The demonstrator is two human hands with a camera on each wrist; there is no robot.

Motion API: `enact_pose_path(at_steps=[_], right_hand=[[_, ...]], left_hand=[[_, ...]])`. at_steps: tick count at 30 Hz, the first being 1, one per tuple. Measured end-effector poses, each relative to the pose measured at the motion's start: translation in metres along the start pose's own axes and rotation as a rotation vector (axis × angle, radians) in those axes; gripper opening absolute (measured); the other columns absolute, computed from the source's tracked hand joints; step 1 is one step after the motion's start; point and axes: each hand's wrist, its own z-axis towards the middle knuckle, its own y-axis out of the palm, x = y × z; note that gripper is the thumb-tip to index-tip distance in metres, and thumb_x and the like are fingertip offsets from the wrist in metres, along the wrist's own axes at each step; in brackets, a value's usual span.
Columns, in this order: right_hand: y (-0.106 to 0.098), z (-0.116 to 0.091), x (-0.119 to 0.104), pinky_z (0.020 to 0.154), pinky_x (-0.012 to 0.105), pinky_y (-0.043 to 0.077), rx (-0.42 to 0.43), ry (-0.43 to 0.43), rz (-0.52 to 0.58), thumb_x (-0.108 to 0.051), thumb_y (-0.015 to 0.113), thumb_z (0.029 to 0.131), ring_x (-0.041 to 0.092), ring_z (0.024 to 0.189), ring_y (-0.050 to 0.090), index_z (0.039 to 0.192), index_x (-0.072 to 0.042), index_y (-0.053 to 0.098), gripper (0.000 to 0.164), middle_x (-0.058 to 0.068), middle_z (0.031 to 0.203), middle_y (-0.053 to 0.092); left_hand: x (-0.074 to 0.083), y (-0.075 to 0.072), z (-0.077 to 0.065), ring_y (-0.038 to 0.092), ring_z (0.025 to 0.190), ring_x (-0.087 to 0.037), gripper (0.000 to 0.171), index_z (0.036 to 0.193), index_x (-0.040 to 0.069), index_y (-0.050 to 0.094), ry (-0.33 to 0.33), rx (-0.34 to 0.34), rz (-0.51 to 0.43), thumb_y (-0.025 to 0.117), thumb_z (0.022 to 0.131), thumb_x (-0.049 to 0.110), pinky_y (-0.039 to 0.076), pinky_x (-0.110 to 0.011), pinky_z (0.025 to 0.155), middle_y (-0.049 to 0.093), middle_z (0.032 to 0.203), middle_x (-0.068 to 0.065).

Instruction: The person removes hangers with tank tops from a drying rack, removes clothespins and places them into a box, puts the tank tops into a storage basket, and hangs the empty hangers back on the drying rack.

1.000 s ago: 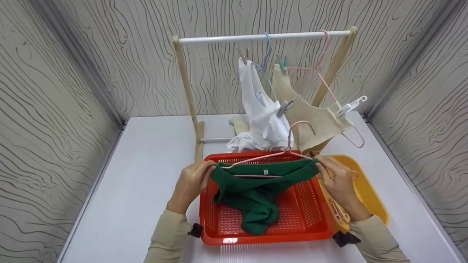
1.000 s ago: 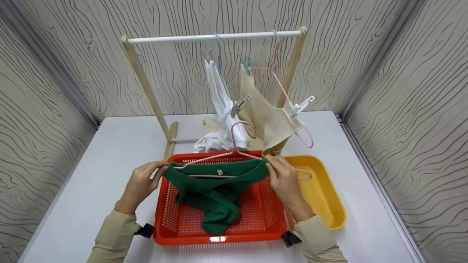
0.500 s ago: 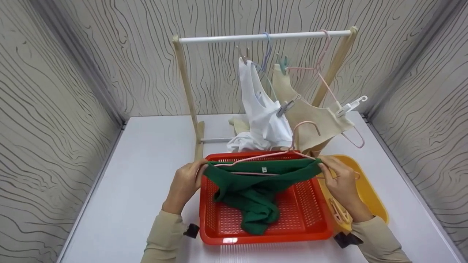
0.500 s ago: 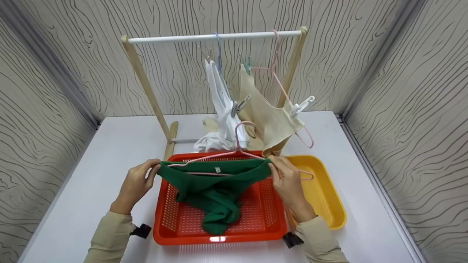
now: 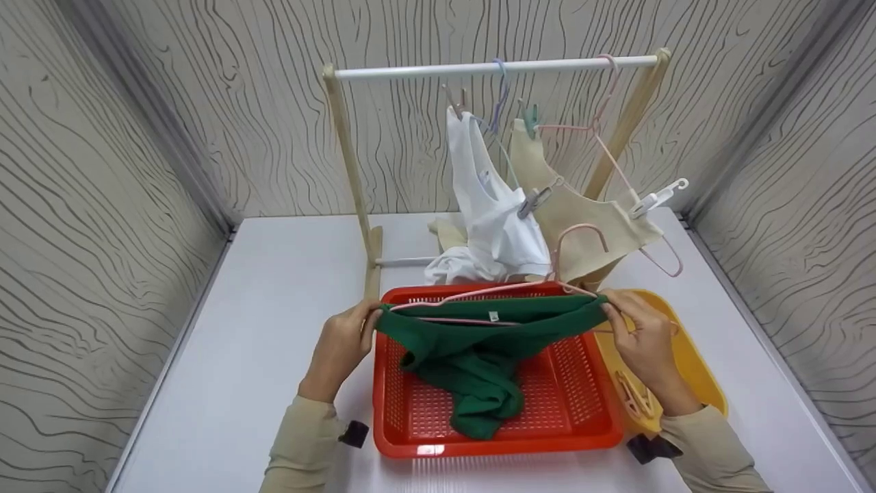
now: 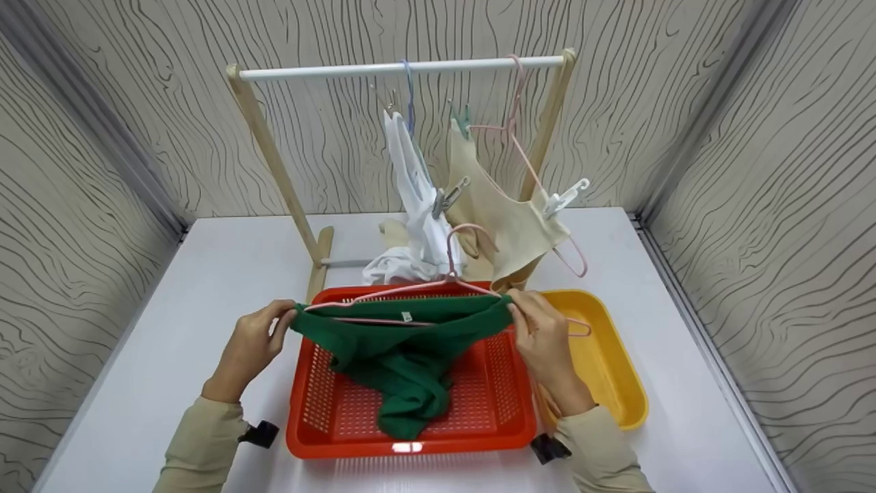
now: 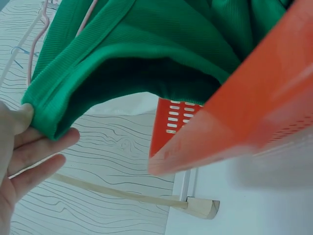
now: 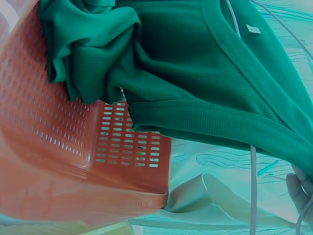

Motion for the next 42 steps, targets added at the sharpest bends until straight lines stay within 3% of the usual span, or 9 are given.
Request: enact_pose_path(at_steps=[4, 12, 18, 23, 29, 36, 42], right_hand=[[0.001, 0.001, 0.001, 0.085, -0.003, 0.044, 0.031, 0.014, 0.018, 0.025, 0.062, 0.074, -0.021, 0.094, 0.053, 0.096, 0.014, 0.068, 0.026, 0.019, 0.087, 0.07], [0.009, 0.004, -0.002, 0.089, -0.002, 0.043, 0.017, -0.021, 0.036, 0.024, 0.063, 0.073, -0.021, 0.098, 0.053, 0.099, 0.013, 0.069, 0.028, 0.027, 0.088, 0.068], [0.013, 0.007, -0.005, 0.087, -0.002, 0.044, -0.023, -0.04, 0.05, 0.025, 0.064, 0.073, -0.021, 0.096, 0.054, 0.098, 0.013, 0.068, 0.029, 0.024, 0.087, 0.069], [0.017, 0.008, -0.006, 0.086, -0.001, 0.045, -0.033, -0.068, 0.059, 0.025, 0.064, 0.071, -0.016, 0.092, 0.055, 0.098, 0.013, 0.069, 0.03, 0.022, 0.086, 0.069], [0.021, 0.006, -0.005, 0.086, -0.001, 0.045, -0.046, -0.069, 0.062, 0.025, 0.065, 0.071, -0.014, 0.093, 0.056, 0.097, 0.011, 0.07, 0.03, 0.021, 0.088, 0.07], [0.024, 0.006, -0.006, 0.089, -0.002, 0.043, -0.054, -0.062, 0.064, 0.024, 0.065, 0.072, -0.017, 0.096, 0.054, 0.098, 0.011, 0.069, 0.029, 0.023, 0.089, 0.07], [0.026, 0.006, -0.007, 0.086, -0.002, 0.044, -0.059, -0.081, 0.069, 0.025, 0.066, 0.07, -0.012, 0.09, 0.056, 0.097, 0.011, 0.069, 0.031, 0.022, 0.089, 0.07]], left_hand=[[-0.001, 0.001, -0.004, 0.067, 0.063, -0.011, 0.01, 0.098, 0.004, 0.062, -0.034, -0.042, -0.001, 0.065, 0.089, 0.006, 0.058, -0.022, 0.059, 0.071, 0.076, -0.008], [0.007, 0.007, -0.004, 0.069, 0.067, -0.012, 0.009, 0.098, 0.005, 0.062, -0.041, -0.118, -0.025, 0.065, 0.09, 0.009, 0.059, -0.024, 0.062, 0.072, 0.078, -0.008], [0.015, 0.01, -0.001, 0.054, 0.059, -0.005, 0.009, 0.098, 0.009, 0.063, -0.078, -0.184, -0.029, 0.066, 0.09, 0.013, 0.052, -0.017, 0.056, 0.068, 0.072, -0.003], [0.019, 0.011, 0.001, 0.048, 0.056, -0.003, 0.009, 0.096, 0.01, 0.064, -0.098, -0.198, -0.026, 0.067, 0.089, 0.014, 0.044, -0.013, 0.052, 0.067, 0.069, -0.003], [0.024, 0.011, 0.004, 0.059, 0.056, -0.008, 0.012, 0.094, 0.009, 0.065, -0.035, -0.13, 0.0, 0.071, 0.086, 0.014, 0.055, -0.018, 0.057, 0.071, 0.074, -0.005], [0.025, 0.009, 0.01, 0.069, 0.069, -0.013, 0.017, 0.088, 0.008, 0.066, 0.083, 0.069, -0.015, 0.078, 0.077, 0.006, 0.06, -0.022, 0.066, 0.071, 0.078, -0.004], [0.026, 0.008, 0.017, 0.069, 0.077, -0.012, 0.018, 0.089, 0.007, 0.068, 0.08, 0.141, -0.022, 0.079, 0.075, 0.002, 0.06, -0.022, 0.072, 0.066, 0.084, -0.004]])
